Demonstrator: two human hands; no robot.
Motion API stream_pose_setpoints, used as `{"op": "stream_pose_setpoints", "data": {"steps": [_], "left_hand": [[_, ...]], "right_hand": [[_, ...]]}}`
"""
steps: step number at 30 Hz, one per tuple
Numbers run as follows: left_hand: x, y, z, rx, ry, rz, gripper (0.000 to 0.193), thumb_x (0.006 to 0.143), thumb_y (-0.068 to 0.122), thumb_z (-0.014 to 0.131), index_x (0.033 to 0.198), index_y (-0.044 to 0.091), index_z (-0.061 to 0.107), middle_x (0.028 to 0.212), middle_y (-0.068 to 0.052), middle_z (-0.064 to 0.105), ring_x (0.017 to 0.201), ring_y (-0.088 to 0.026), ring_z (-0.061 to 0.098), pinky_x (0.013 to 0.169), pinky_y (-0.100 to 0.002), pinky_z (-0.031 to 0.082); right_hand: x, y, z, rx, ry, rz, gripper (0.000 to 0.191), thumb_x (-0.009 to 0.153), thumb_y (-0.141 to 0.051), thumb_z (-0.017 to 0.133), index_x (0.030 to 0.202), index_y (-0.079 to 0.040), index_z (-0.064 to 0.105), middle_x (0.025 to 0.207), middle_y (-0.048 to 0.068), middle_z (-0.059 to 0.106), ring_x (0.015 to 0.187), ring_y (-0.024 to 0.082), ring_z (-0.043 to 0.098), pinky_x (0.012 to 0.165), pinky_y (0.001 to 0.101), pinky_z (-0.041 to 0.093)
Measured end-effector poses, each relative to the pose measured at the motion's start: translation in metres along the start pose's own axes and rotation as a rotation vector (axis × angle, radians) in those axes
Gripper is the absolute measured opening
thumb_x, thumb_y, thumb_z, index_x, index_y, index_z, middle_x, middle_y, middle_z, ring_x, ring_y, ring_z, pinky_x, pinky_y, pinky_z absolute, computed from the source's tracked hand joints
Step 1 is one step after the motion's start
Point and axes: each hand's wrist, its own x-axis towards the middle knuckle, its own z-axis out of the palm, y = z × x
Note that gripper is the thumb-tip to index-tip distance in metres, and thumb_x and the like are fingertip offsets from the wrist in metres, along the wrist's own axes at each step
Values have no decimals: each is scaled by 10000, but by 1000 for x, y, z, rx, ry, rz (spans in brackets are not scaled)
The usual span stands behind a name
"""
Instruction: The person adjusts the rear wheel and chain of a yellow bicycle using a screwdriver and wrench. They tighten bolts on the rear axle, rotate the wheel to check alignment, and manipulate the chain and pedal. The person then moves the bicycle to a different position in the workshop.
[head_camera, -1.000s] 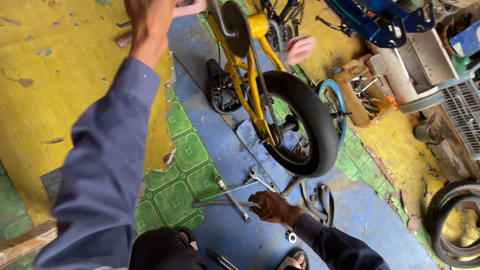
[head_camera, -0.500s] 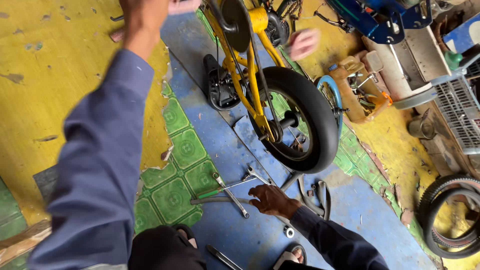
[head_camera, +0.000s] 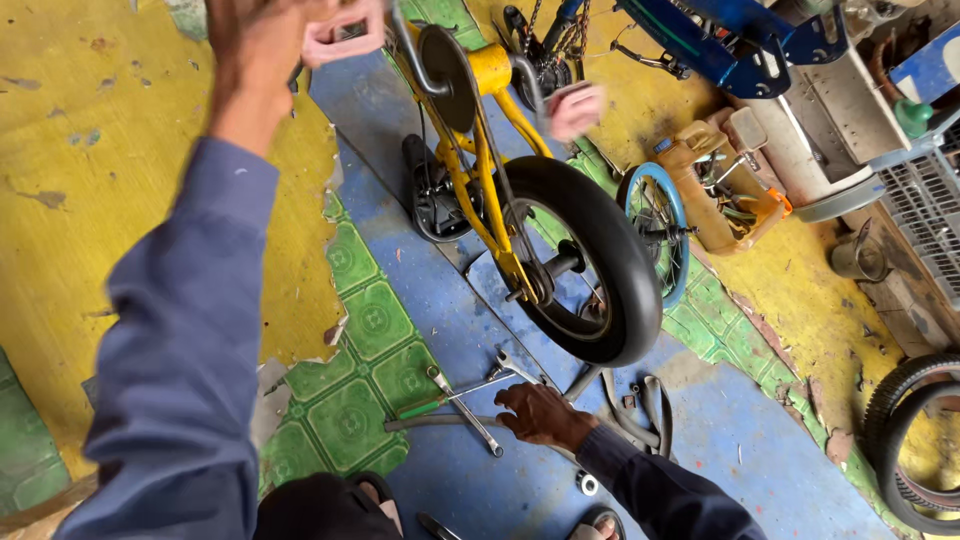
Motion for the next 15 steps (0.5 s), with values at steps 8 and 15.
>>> {"op": "stream_pose_setpoints", "data": {"steps": [8,15], "left_hand": [[-114,48,57,232,-128,-117,237,882,86,847,822,15,628,787,16,610,721,-72,538,585,-272,436],[-116,75,54,-5,-110,23,240,887,84,841,806,21,624,780,23,613,708,-61,538,574,-262,425]], "right_hand": [[3,30,15,57,92,-90,315,927,-243,681,1200,-86,688,1042,165,719,903,373,675,769,488,546],[-2,36,14,126,126,-55,328,926,-286,690,1197,-101,695,1061,149,733,926,349,698,806,469,559]]}}
